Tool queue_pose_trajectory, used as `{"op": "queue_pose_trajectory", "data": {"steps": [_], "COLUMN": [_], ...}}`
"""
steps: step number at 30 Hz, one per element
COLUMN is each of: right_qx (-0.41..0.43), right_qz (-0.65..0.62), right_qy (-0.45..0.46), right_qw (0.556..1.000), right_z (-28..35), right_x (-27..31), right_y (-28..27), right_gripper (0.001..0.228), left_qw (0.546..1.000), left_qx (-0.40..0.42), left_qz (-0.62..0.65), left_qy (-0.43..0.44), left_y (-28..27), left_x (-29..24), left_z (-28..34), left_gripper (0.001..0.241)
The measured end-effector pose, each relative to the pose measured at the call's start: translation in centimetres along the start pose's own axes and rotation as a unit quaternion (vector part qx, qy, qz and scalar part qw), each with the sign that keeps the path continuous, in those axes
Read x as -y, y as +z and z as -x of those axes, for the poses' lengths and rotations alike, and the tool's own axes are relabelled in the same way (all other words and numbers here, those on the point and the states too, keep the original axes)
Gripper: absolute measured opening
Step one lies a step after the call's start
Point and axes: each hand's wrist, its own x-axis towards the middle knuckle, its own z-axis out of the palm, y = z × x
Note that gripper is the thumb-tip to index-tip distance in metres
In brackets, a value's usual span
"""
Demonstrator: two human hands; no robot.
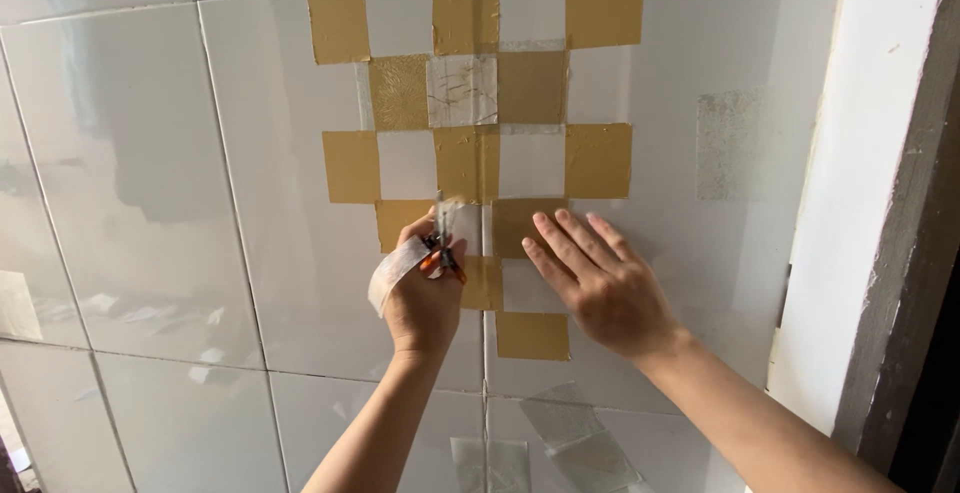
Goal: Applying small square gold stickers to a tiled wall to create a pattern.
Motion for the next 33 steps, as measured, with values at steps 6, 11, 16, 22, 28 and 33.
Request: {"op": "queue_pose_trajectory", "data": {"steps": [6,11,16,22,28,33], "right_qx": [0.146,0.134,0.192,0.303,0.265,0.267], "right_qz": [-0.066,-0.045,-0.03,-0.008,0.017,0.068], "right_qy": [0.021,-0.001,-0.017,-0.118,-0.042,-0.076], "right_qw": [0.987,0.99,0.981,0.946,0.963,0.958], "right_z": [-1.6,-4.6,-2.9,-1.8,-4.2,-4.3], "right_x": [2.4,3.3,3.4,1.1,2.2,-2.3], "right_y": [-0.7,0.5,-0.3,0.2,-0.6,0.8], "right_gripper": [0.066,0.082,0.096,0.091,0.103,0.092], "left_qw": [1.0,1.0,0.999,0.997,0.997,0.981], "left_qx": [-0.017,0.001,0.012,0.027,0.048,0.134], "left_qz": [0.008,-0.029,-0.003,-0.039,-0.061,-0.088], "left_qy": [-0.016,-0.011,0.029,0.053,0.021,0.112], "left_y": [-1.1,-1.4,-3.3,-4.2,-4.9,-7.3], "left_x": [-0.2,-0.3,-2.7,-1.4,-1.6,-2.5], "left_z": [0.3,1.5,1.4,1.3,2.2,2.7], "left_gripper": [0.032,0.024,0.03,0.022,0.017,0.035]}}
